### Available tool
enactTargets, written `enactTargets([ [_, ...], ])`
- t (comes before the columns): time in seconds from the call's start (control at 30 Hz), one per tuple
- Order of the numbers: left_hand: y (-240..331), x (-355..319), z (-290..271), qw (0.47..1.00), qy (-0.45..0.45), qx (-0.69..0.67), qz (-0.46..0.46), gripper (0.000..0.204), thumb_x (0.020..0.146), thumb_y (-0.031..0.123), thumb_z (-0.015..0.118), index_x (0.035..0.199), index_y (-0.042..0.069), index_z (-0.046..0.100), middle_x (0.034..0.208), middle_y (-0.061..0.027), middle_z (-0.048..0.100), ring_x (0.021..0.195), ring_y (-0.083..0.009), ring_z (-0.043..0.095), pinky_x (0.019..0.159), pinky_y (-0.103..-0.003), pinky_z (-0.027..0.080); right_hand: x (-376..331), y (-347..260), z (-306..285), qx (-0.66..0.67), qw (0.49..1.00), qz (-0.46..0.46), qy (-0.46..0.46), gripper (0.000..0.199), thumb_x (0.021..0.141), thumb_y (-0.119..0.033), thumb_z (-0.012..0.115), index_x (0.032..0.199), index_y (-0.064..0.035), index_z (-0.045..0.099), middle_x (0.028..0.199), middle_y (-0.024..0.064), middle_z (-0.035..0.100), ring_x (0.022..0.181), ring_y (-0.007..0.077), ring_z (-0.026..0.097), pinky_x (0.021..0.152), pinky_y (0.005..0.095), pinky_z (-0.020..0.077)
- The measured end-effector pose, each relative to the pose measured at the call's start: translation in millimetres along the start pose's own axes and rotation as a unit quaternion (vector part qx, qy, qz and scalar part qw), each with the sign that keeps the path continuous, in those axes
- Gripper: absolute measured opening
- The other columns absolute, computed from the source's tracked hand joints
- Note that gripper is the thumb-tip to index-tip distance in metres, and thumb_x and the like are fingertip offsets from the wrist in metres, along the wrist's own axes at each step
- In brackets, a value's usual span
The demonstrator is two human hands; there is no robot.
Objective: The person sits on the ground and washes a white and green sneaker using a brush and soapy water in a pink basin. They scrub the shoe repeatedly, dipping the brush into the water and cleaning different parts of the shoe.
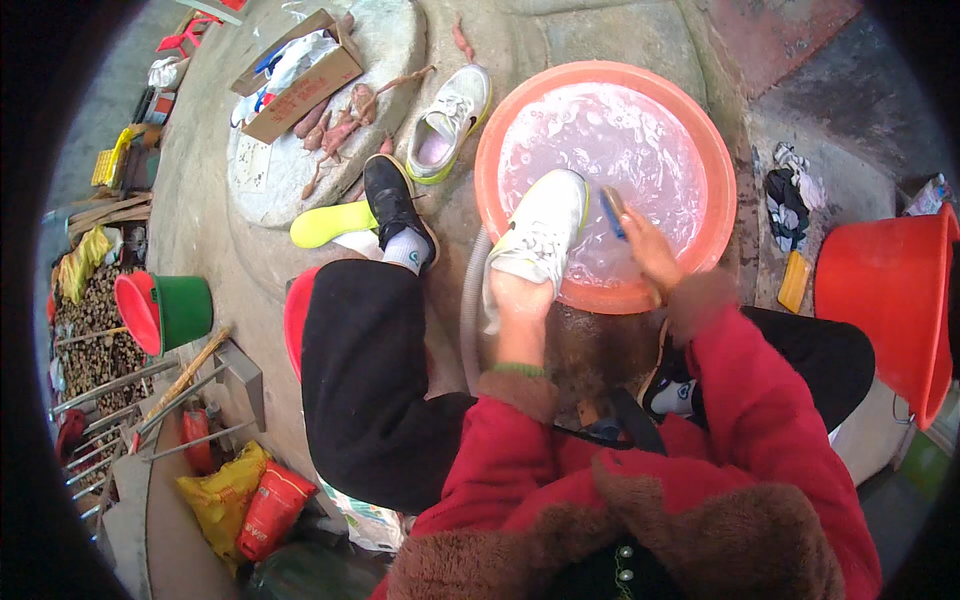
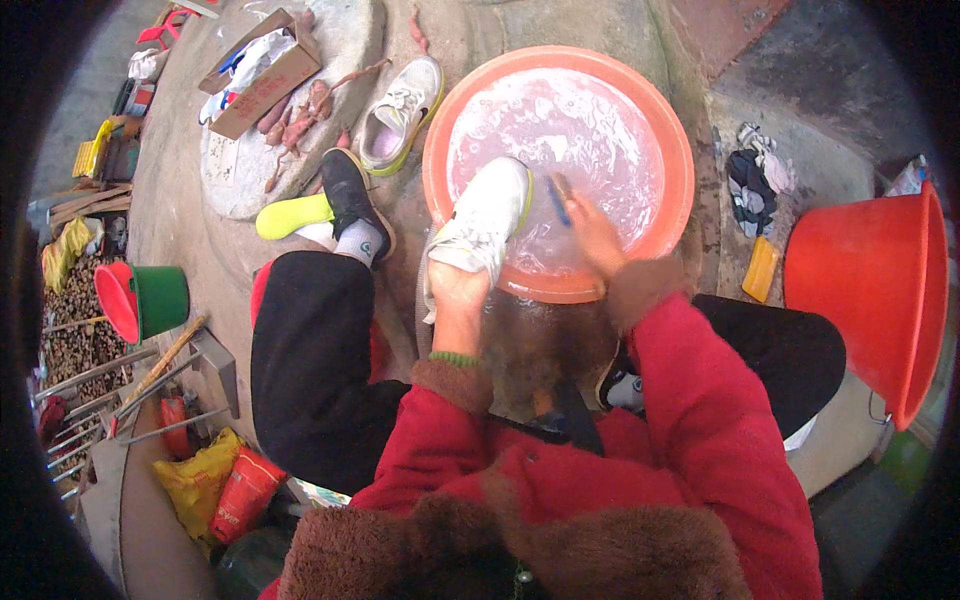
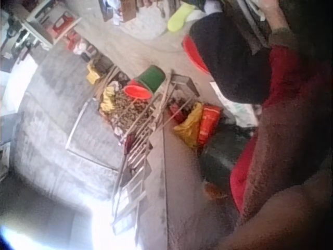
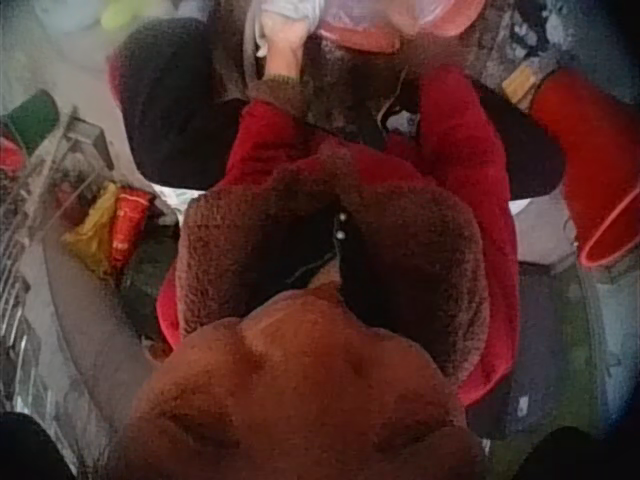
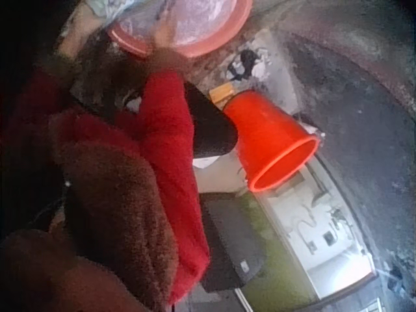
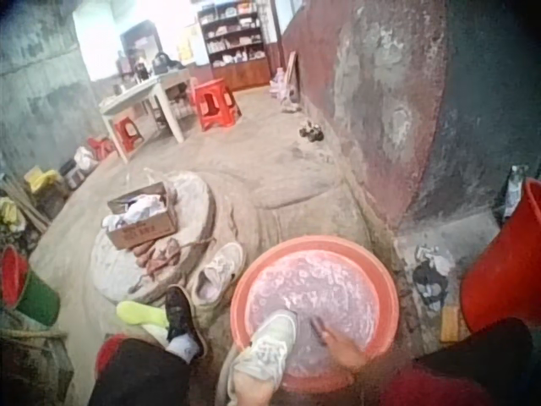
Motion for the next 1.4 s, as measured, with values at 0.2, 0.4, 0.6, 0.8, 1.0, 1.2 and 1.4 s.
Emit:
enactTargets([
  [0.2, -7, -2, -26, 0.997, 0.053, 0.042, 0.031, 0.045, 0.104, 0.023, 0.038, 0.136, -0.006, 0.051, 0.134, -0.0204, 0.059, 0.122, -0.0328, 0.058, 0.107, -0.045, 0.047, -48, -108, 41, -0.164, 0.979, -0.082, -0.092, 0.051, 0.106, -0.034, 0.046, 0.153, -0.0139, 0.043, 0.136, 0.0275, 0.058, 0.129, 0.0410, 0.054, 0.105, 0.0470, 0.0435],
  [0.4, -30, -10, -28, 0.999, 0.046, 0.011, -0.011, 0.040, 0.102, 0.020, 0.043, 0.132, -0.004, 0.054, 0.130, -0.0190, 0.061, 0.120, -0.0332, 0.060, 0.104, -0.046, 0.050, -36, -113, 26, -0.163, 0.985, 0.007, -0.064, 0.052, 0.107, -0.039, 0.044, 0.155, -0.0194, 0.038, 0.104, 0.0336, 0.067, 0.097, 0.0497, 0.066, 0.084, 0.0556, 0.0514],
  [0.6, -45, -14, -23, 0.996, 0.061, 0.064, -0.007, 0.039, 0.102, 0.018, 0.044, 0.133, -0.005, 0.053, 0.127, -0.0185, 0.062, 0.115, -0.0326, 0.062, 0.102, -0.045, 0.051, -28, -89, 7, -0.219, 0.976, -0.006, 0.018, 0.054, 0.105, -0.044, 0.044, 0.155, -0.0259, 0.036, 0.093, 0.0310, 0.069, 0.091, 0.0498, 0.066, 0.078, 0.0591, 0.0496],
  [0.8, -38, -21, -28, 0.992, 0.100, 0.076, 0.001, 0.044, 0.104, 0.024, 0.039, 0.136, -0.003, 0.052, 0.131, -0.0188, 0.060, 0.121, -0.0316, 0.059, 0.105, -0.045, 0.049, -58, -133, 16, -0.238, 0.931, -0.256, 0.106, 0.054, 0.104, -0.044, 0.045, 0.155, -0.0281, 0.036, 0.093, 0.0298, 0.069, 0.090, 0.0484, 0.067, 0.079, 0.0589, 0.0493],
  [1.0, -46, -19, -6, 0.996, 0.028, 0.078, -0.034, 0.044, 0.105, 0.016, 0.038, 0.140, -0.009, 0.046, 0.142, -0.0248, 0.052, 0.130, -0.0353, 0.053, 0.113, -0.046, 0.042, 1, -53, -18, -0.179, 0.980, 0.043, 0.078, 0.055, 0.105, -0.043, 0.046, 0.156, -0.0244, 0.038, 0.108, 0.0319, 0.068, 0.102, 0.0477, 0.066, 0.089, 0.0518, 0.0506],
  [1.2, -83, -37, 5, 0.627, 0.191, -0.744, -0.130, 0.044, 0.102, 0.016, 0.044, 0.140, -0.004, 0.048, 0.142, -0.0212, 0.053, 0.129, -0.0291, 0.054, 0.112, -0.041, 0.043, 31, -52, -34, -0.022, 0.988, -0.069, 0.138, 0.067, 0.097, -0.044, 0.062, 0.156, -0.0241, 0.037, 0.114, 0.0280, 0.069, 0.107, 0.0452, 0.067, 0.091, 0.0478, 0.0513],
  [1.4, -94, 8, 21, 0.030, 0.228, -0.964, -0.133, 0.041, 0.096, 0.015, 0.052, 0.135, 0.006, 0.058, 0.134, -0.0142, 0.062, 0.123, -0.0241, 0.059, 0.104, -0.036, 0.046, 10, -61, -10, -0.019, 0.995, -0.053, 0.083, 0.076, 0.093, -0.032, 0.072, 0.158, -0.0259, 0.034, 0.131, 0.0206, 0.065, 0.114, 0.0337, 0.068, 0.093, 0.0396, 0.0533],
])
Point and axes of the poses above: each hand's wrist, its own x-axis towards the middle knuckle, its own z-axis out of the palm, y = z × x, the point moved 9 cm from there along x, towards the middle knuckle
